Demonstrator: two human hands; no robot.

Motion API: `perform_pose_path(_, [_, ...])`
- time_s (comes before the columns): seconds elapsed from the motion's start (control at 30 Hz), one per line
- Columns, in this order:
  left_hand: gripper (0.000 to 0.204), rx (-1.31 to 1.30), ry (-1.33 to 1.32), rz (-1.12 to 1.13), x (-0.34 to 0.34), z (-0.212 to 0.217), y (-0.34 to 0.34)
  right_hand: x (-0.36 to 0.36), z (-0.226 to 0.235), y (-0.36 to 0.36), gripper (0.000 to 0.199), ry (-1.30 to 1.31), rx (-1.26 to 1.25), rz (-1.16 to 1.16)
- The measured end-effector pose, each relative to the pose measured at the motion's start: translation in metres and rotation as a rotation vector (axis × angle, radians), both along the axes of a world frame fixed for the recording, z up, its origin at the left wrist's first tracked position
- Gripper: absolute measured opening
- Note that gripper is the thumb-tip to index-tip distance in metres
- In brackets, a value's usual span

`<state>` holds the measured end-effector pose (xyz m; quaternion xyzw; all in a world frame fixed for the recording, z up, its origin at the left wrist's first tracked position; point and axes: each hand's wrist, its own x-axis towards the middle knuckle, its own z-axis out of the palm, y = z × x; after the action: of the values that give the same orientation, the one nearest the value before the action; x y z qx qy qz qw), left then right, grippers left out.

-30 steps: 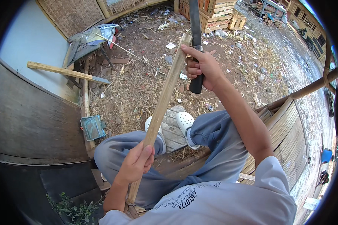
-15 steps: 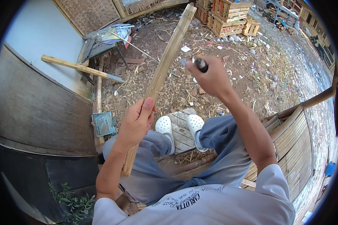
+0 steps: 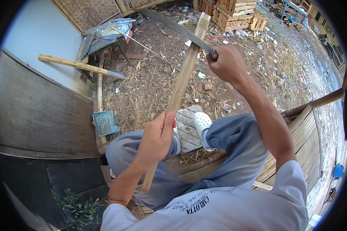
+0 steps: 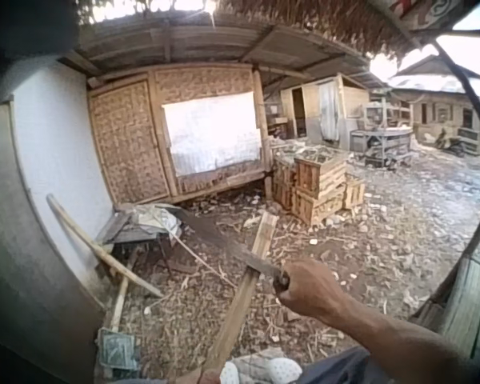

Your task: The person uses a machete to shave the outer layer and edges of a long bamboo strip while seated on a bamboo porch, occasionally brushing off the shavings.

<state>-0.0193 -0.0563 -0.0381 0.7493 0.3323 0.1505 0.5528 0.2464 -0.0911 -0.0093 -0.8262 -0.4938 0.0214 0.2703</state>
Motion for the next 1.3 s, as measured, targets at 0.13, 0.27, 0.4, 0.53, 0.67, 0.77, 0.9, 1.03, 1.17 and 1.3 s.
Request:
perform_pose_path(0.13, [0.038,-0.072,-0.073,0.041,-0.001,-0.003,0.007,-0.059,-0.029,-0.010,0.009,-0.044,-0.028,0.346])
perform_pose_path(0.27, [0.036,-0.418,-0.112,0.099,-0.007,0.006,0.014,-0.026,-0.023,0.013,0.014,0.029,0.023,0.127])
perform_pose_path(0.4, [0.037,-0.457,-0.168,0.048,-0.003,0.004,0.018,0.008,-0.021,0.011,0.025,0.250,0.103,0.001])
perform_pose_path(0.53, [0.035,-0.610,-0.254,0.050,0.002,0.003,0.021,-0.025,-0.019,0.005,0.034,1.032,0.267,0.067])
perform_pose_path(0.67, [0.034,-0.651,-0.387,0.075,0.013,0.002,0.019,-0.055,-0.006,0.003,0.035,1.406,0.344,0.171])
perform_pose_path(0.77, [0.035,-0.569,-0.444,0.063,0.019,-0.002,0.015,-0.069,-0.006,0.008,0.037,1.577,0.304,0.224])
perform_pose_path(0.9, [0.037,-0.378,-0.374,0.036,0.033,-0.009,0.013,-0.066,-0.005,0.018,0.031,1.631,0.375,0.291])
perform_pose_path(1.03, [0.037,-0.091,-0.342,0.037,0.038,-0.019,0.020,-0.068,0.003,0.021,0.024,1.657,0.543,0.345])
perform_pose_path(1.17, [0.035,0.110,-0.347,0.054,0.039,-0.027,0.025,-0.081,0.010,0.020,0.022,1.737,0.625,0.404])
perform_pose_path(1.3, [0.033,0.472,-0.240,0.177,0.031,-0.006,0.046,-0.088,0.009,0.020,0.016,1.503,0.553,0.354])
